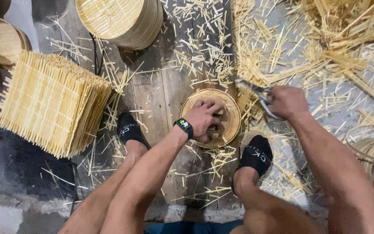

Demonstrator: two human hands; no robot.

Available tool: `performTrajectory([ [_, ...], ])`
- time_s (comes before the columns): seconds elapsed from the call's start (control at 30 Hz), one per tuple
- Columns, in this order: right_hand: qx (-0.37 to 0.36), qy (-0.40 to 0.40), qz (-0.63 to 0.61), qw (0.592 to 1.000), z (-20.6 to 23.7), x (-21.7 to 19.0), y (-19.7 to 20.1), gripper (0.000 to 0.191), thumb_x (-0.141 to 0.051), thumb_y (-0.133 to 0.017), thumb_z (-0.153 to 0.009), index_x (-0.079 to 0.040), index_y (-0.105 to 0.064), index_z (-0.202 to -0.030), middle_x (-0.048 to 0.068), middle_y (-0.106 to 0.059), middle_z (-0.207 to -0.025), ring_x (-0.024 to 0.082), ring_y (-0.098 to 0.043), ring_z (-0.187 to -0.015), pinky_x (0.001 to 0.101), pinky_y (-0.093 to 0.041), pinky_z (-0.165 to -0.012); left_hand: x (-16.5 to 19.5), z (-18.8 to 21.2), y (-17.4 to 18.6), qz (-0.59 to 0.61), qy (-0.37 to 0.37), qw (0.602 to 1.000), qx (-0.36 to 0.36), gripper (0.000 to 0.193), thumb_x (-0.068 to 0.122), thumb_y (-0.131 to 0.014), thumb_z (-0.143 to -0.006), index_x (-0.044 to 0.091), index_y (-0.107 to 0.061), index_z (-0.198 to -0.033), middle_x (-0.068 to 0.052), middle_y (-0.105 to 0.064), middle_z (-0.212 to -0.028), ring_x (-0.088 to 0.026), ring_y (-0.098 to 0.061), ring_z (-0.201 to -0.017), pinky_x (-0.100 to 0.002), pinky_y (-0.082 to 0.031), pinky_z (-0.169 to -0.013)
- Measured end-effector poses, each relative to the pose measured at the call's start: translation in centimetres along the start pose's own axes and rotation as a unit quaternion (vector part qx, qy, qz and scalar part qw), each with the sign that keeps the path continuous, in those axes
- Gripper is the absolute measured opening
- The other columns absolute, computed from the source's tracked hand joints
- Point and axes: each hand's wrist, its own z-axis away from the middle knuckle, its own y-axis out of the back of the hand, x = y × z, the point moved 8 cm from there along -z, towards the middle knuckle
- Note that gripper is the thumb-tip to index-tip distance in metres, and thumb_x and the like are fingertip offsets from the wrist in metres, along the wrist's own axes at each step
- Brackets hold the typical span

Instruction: The person sits on the floor of a bamboo workshop and trims protruding bamboo strips from woven round mats using shears, cutting over a round wooden form. They bend and fit a thin bamboo rim around a mat, press the mat flat, and stack finished woven mats with the pile of completed pieces.

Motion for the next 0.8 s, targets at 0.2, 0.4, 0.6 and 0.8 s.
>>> performTrajectory([
  [0.2,0.178,-0.228,-0.098,0.952,1.9,8.7,1.9,0.078,-0.073,-0.072,-0.088,0.002,-0.070,-0.108,0.030,-0.071,-0.099,0.047,-0.069,-0.094,0.0543,-0.054,-0.082,-3.3,3.4,1.0,0.165,0.306,0.904,0.247,0.105,0.069,-0.089,-0.067,0.007,-0.052,-0.144,-0.032,-0.038,-0.139,-0.052,-0.040,-0.127,-0.064,-0.037,-0.101],
  [0.4,-0.194,-0.013,-0.121,0.973,7.1,8.8,-4.4,0.065,-0.071,-0.072,-0.069,-0.014,-0.080,-0.099,0.013,-0.080,-0.082,0.029,-0.075,-0.078,0.0440,-0.057,-0.071,-3.3,4.6,-0.6,0.172,0.342,0.884,0.266,0.094,0.070,-0.082,-0.073,0.010,-0.055,-0.141,-0.027,-0.044,-0.137,-0.048,-0.042,-0.126,-0.054,-0.042,-0.107],
  [0.6,-0.150,0.026,-0.072,0.986,-0.4,6.4,-0.9,0.042,-0.045,-0.080,-0.069,-0.008,-0.081,-0.089,0.015,-0.078,-0.082,0.030,-0.075,-0.076,0.0443,-0.058,-0.072,-4.6,4.2,-1.8,0.235,0.327,0.871,0.280,0.097,0.066,-0.083,-0.069,0.004,-0.054,-0.138,-0.026,-0.044,-0.132,-0.045,-0.040,-0.126,-0.055,-0.038,-0.106],
  [0.8,0.184,-0.228,-0.226,0.929,-0.7,8.8,5.4,0.055,-0.050,-0.083,-0.076,-0.001,-0.076,-0.100,0.025,-0.073,-0.098,0.041,-0.070,-0.092,0.0491,-0.055,-0.083,-13.3,4.4,-2.2,0.241,0.365,0.819,0.372,0.062,0.056,-0.068,-0.099,0.007,-0.064,-0.137,-0.022,-0.064,-0.117,-0.037,-0.059,-0.111,-0.050,-0.047,-0.098],
])
